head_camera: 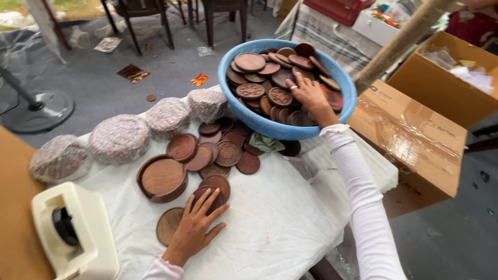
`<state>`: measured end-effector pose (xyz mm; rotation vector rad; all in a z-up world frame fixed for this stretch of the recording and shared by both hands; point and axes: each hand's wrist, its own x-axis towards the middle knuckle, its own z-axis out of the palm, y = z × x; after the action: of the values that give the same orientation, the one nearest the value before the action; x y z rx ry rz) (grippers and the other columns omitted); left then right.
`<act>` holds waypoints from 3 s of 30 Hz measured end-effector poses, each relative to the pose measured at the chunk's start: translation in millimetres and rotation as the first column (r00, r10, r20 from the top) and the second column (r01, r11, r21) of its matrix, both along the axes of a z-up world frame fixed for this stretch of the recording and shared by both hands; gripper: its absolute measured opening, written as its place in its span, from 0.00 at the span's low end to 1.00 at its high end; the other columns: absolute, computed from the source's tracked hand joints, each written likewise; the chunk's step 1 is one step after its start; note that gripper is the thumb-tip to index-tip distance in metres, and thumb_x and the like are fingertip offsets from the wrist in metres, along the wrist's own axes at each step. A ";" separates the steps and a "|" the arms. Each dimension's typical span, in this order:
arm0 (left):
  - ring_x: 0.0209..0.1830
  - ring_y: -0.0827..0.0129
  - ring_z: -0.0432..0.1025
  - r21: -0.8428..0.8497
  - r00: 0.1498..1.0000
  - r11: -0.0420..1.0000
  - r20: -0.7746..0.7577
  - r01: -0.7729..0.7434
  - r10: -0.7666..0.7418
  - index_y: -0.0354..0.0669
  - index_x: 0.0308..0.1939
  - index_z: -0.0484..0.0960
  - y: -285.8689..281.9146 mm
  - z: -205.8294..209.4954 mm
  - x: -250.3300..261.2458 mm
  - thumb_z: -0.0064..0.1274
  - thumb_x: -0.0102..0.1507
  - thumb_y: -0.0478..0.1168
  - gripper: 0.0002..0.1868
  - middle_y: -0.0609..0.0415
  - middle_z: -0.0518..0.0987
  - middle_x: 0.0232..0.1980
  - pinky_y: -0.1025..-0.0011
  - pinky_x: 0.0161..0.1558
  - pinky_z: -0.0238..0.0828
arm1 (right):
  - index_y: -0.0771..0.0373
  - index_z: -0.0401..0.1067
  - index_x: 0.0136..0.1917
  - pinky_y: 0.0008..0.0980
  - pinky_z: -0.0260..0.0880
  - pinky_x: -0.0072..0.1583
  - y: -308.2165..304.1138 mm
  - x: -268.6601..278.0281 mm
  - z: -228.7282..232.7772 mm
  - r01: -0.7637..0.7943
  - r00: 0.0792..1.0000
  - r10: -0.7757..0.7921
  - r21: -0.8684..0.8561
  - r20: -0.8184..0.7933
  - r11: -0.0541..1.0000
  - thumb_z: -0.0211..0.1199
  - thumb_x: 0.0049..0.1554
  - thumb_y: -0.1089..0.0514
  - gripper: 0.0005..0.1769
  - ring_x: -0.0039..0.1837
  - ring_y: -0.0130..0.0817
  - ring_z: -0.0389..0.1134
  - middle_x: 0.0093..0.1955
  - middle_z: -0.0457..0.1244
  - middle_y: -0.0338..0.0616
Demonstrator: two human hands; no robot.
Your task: Sorting wooden coasters from a plastic basin and stacking them into wooden bowls at a packing station.
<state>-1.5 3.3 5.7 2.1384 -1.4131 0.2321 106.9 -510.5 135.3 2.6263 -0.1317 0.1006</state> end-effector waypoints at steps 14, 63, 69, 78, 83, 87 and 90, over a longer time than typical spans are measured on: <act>0.76 0.52 0.54 0.011 1.000 1.000 0.013 -0.020 0.020 0.58 0.65 0.75 -3.1 0.0 0.2 0.56 0.61 0.52 0.28 0.47 0.62 0.76 0.43 0.71 0.45 | 0.60 0.64 0.74 0.42 0.69 0.60 -12.0 -9.3 8.7 -0.402 0.847 0.510 -0.448 0.150 0.799 0.57 0.59 0.57 0.30 0.68 0.38 0.65 0.73 0.62 0.43; 0.77 0.51 0.53 0.003 0.999 1.000 0.047 -0.012 0.012 0.57 0.67 0.75 -0.2 -9.0 0.2 0.54 0.64 0.55 0.27 0.47 0.61 0.77 0.42 0.71 0.45 | 0.60 0.76 0.63 0.38 0.71 0.62 11.8 -40.1 22.3 -0.275 0.942 0.290 0.887 0.171 0.370 0.74 0.56 0.58 0.22 0.61 0.37 0.68 0.60 0.69 0.48; 0.77 0.50 0.52 0.006 1.000 1.000 0.016 -0.016 0.016 0.58 0.66 0.75 -0.9 -9.8 1.0 0.54 0.64 0.55 0.26 0.47 0.61 0.77 0.42 0.71 0.45 | 0.53 0.65 0.70 0.52 0.60 0.65 56.8 -47.2 48.2 -0.320 0.867 0.470 0.539 -0.165 0.779 0.77 0.40 0.57 0.45 0.72 0.48 0.58 0.71 0.61 0.43; 0.77 0.51 0.52 0.003 0.999 1.000 0.032 -0.014 0.013 0.59 0.66 0.76 -2.0 -12.4 1.1 0.53 0.64 0.55 0.26 0.48 0.60 0.77 0.42 0.71 0.44 | 0.60 0.55 0.74 0.48 0.71 0.53 82.5 -50.1 54.4 -0.126 0.972 0.178 0.299 -0.153 0.946 0.74 0.45 0.49 0.49 0.58 0.51 0.68 0.56 0.65 0.49; 0.78 0.52 0.52 0.005 0.999 1.000 0.041 -0.016 0.015 0.58 0.66 0.75 -1.2 -10.8 0.4 0.53 0.64 0.55 0.26 0.48 0.60 0.77 0.42 0.72 0.44 | 0.48 0.70 0.66 0.47 0.72 0.49 53.9 -44.6 37.6 -0.214 0.976 0.216 0.314 0.028 0.925 0.73 0.43 0.53 0.36 0.56 0.46 0.71 0.51 0.69 0.44; 0.77 0.52 0.52 0.009 0.999 1.000 0.049 -0.019 0.019 0.58 0.66 0.75 -0.9 -11.8 -0.4 0.53 0.64 0.55 0.26 0.48 0.60 0.77 0.42 0.72 0.45 | 0.50 0.79 0.54 0.45 0.72 0.51 4.7 -39.6 16.1 -0.377 0.921 0.283 0.433 0.267 0.819 0.79 0.38 0.51 0.28 0.55 0.45 0.71 0.49 0.70 0.42; 0.77 0.52 0.52 0.006 0.999 1.000 0.048 -0.018 0.017 0.58 0.66 0.75 -1.0 -10.9 0.2 0.53 0.65 0.55 0.26 0.48 0.60 0.77 0.42 0.72 0.44 | 0.56 0.80 0.50 0.40 0.72 0.55 -22.6 -35.1 5.3 -0.453 0.882 0.244 0.582 0.403 0.676 0.83 0.38 0.54 0.25 0.52 0.38 0.72 0.46 0.72 0.42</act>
<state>-1.3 2.3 -5.2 2.1643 -1.4243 0.2874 71.8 -533.1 140.6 3.3074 0.3160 0.7099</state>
